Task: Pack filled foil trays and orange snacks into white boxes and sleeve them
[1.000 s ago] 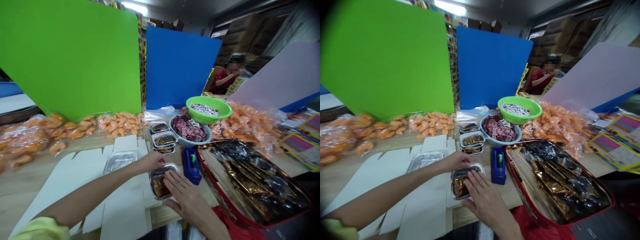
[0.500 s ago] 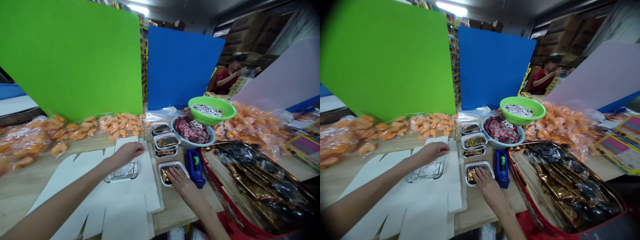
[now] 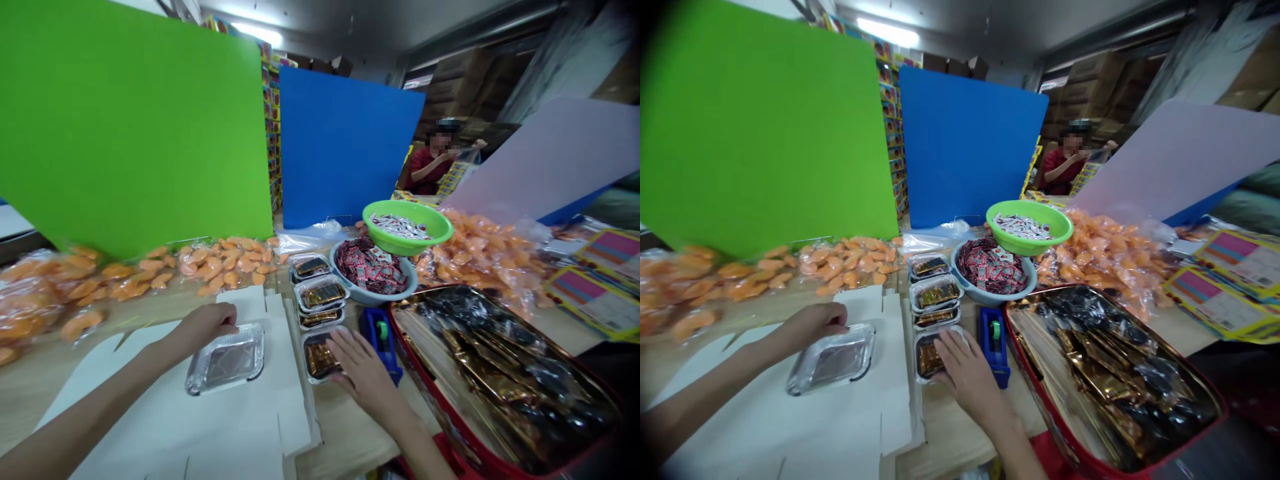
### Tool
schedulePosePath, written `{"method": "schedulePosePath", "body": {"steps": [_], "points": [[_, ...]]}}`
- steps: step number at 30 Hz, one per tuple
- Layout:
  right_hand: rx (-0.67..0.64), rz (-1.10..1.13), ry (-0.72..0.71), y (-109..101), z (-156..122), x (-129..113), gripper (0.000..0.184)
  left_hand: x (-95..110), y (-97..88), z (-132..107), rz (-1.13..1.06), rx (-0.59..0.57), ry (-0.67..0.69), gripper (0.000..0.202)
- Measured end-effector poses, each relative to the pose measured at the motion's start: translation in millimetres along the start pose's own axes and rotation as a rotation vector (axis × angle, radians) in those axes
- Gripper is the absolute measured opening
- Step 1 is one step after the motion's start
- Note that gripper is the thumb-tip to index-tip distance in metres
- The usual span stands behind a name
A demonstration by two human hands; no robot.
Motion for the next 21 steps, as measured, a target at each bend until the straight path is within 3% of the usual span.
{"method": "schedulePosePath", "body": {"steps": [3, 4, 6, 8, 10, 13, 17, 21], "points": [[0.212, -0.067, 0.284, -34, 14, 43, 0.029, -2, -0.3, 1, 0.009, -0.009, -0.004, 0.019], [0.223, -0.116, 0.412, -42, 19, 65, 0.027, -2, -0.6, 1, 0.012, -0.014, 0.002, 0.018], [0.059, -0.230, 0.638, -46, 30, 114, 0.027, -1, -1.2, 3, 0.029, -0.033, 0.023, 0.019], [-0.154, -0.309, 0.753, -43, 41, 157, 0.026, 1, -0.9, 4, 0.059, -0.068, 0.028, 0.021], [-0.266, -0.336, 0.777, -36, 50, 188, 0.024, 2, 0.1, 4, 0.077, -0.084, 0.018, 0.023], [-0.344, -0.340, 0.757, -23, 59, 212, 0.021, 0, 1.6, 2, 0.063, -0.062, 0.018, 0.025], [-0.361, -0.340, 0.693, -18, 59, 217, 0.022, -4, -4.5, -3, 0.011, -0.061, 0.019, 0.028], [-0.282, -0.314, 0.678, -28, 56, 224, 0.024, 2, -27.8, -6, -0.100, -0.053, -0.007, 0.034]]}}
Point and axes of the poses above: each hand's wrist, its own z-axis towards the middle knuckle, its own y-axis out of the palm, x = y × z, the point moved 3 cm from there along z, towards the middle knuckle, and after that the axes turned 6 degrees about z, right-handed, at the moved point
